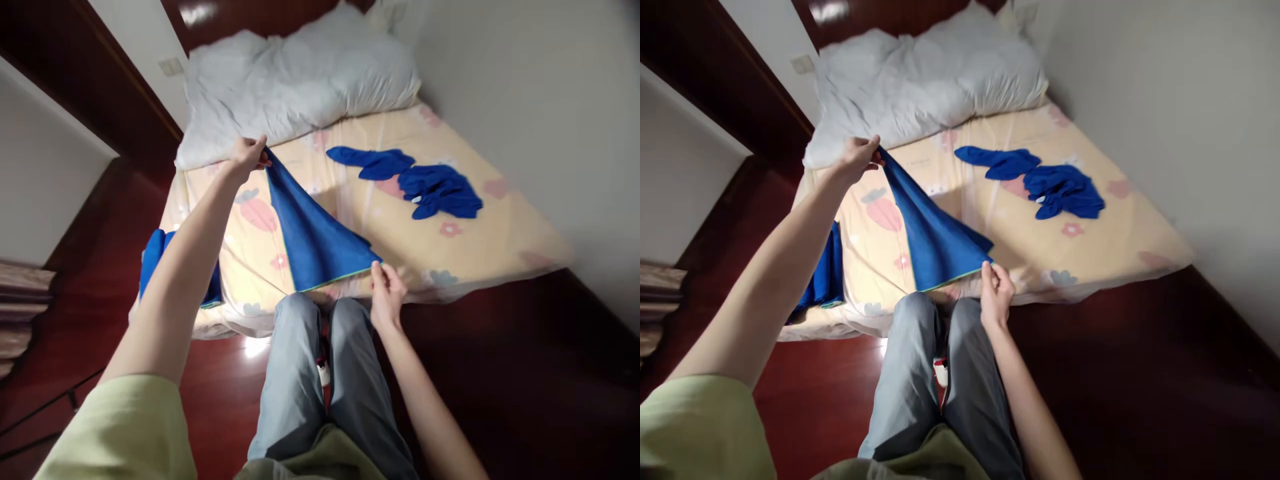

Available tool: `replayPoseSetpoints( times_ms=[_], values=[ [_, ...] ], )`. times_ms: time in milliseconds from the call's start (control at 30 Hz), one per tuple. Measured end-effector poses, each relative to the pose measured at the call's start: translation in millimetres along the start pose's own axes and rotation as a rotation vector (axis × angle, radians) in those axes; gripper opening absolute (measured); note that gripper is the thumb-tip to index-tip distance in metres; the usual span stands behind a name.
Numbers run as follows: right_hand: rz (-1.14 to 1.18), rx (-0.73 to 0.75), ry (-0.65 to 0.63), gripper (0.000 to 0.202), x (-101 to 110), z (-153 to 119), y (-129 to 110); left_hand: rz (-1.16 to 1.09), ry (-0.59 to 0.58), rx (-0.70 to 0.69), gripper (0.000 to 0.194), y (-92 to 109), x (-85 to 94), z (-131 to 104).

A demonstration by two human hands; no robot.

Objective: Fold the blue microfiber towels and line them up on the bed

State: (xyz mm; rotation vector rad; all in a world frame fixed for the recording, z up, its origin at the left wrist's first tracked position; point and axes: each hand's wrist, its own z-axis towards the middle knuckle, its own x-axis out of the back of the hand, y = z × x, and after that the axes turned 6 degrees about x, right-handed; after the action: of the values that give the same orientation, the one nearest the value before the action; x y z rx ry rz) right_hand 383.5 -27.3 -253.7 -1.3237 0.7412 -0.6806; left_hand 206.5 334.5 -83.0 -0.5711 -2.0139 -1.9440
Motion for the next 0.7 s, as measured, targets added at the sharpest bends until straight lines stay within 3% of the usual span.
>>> replayPoseSetpoints(
  times_ms=[100, 200, 367, 533, 700],
  values=[
    [-0.009, 0.160, 0.049, 0.054, 19, 50, -47, -0.172, -0.056, -0.080, 0.033, 26, 49.6, -47],
    [0.059, 0.322, 0.073, 0.056, 24, 90, -105, -0.252, -0.103, -0.164, 0.027, 45, 96.7, -97],
    [0.158, 0.547, 0.120, 0.050, 18, 126, -199, -0.311, 0.038, -0.256, 0.029, 73, 159.2, -171],
    [0.192, 0.679, -0.015, 0.051, 18, 139, -257, -0.441, 0.183, -0.318, 0.024, 89, 200.0, -222],
    [0.125, 0.690, -0.133, 0.042, 24, 127, -286, -0.518, 0.258, -0.383, 0.030, 75, 220.4, -245]
  ],
)
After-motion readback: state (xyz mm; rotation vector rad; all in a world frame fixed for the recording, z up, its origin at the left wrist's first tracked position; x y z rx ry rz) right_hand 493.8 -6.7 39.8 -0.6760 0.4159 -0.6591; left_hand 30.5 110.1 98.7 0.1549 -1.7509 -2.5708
